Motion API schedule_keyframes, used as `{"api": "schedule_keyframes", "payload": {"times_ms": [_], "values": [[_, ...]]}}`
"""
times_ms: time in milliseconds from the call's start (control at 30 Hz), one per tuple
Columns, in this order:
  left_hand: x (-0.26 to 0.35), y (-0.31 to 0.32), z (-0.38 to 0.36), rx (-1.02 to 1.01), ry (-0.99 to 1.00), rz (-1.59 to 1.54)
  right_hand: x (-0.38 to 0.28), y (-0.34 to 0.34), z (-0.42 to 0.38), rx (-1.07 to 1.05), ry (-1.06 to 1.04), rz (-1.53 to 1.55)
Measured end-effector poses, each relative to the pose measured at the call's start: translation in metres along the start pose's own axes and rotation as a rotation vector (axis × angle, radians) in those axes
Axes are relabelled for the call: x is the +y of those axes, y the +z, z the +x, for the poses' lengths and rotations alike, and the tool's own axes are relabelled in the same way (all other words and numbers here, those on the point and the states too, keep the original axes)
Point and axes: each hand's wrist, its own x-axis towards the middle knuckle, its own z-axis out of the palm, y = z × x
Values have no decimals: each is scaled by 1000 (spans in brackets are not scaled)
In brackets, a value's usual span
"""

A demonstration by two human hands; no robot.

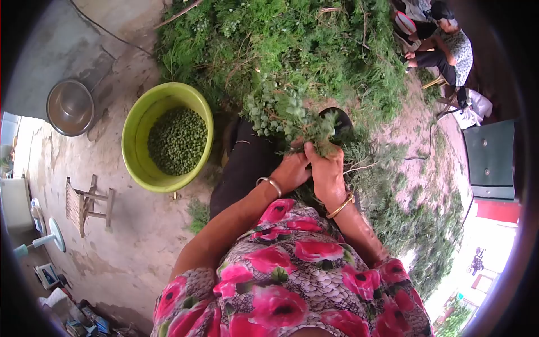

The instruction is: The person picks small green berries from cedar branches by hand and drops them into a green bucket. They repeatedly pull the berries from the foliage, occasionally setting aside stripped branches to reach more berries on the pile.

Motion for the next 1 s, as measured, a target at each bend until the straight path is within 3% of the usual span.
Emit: {"api": "schedule_keyframes", "payload": {"times_ms": [67,133,200,233,267,333,367,400,467,500,567,633,667,733,767,800,867,933,1000], "values": [[-18,24,12,59,147,-508,42,8,-2,204,-288,241],[-27,34,21,-18,90,-493,52,4,-3,264,-288,115],[-22,30,30,-46,255,-338,55,-9,-2,252,-648,-823],[-16,26,29,-98,66,-221,48,-11,-1,106,-323,-333],[-11,23,27,-109,81,-221,45,-16,-3,124,-316,-335],[-7,15,15,33,45,173,44,-22,-6,163,-552,-675],[-4,5,2,16,47,174,50,-25,-2,244,-719,-796],[1,-10,-14,4,119,243,46,-25,0,242,-705,-788],[14,-38,-46,-16,178,312,26,-24,1,-5,-220,109],[24,-53,-62,-2,126,152,18,-22,0,-48,-218,374],[36,-78,-78,13,70,-1,22,-19,2,-54,-244,447],[41,-93,-85,390,96,194,24,-18,2,-64,-263,497],[42,-93,-84,390,90,194,26,-17,2,-69,-261,498],[44,-93,-70,700,-199,-356,32,-15,1,25,-168,403],[47,-95,-61,704,-209,-610,36,-15,1,24,-170,402],[49,-96,-53,705,-208,-611,42,-16,2,37,-187,338],[51,-97,-41,476,-392,-1244,37,-18,-1,52,-208,274],[46,-90,-32,434,-387,-1348,23,-24,-8,57,-136,29],[41,-84,-28,370,-377,-1517,20,-23,-8,74,-188,29]]}}
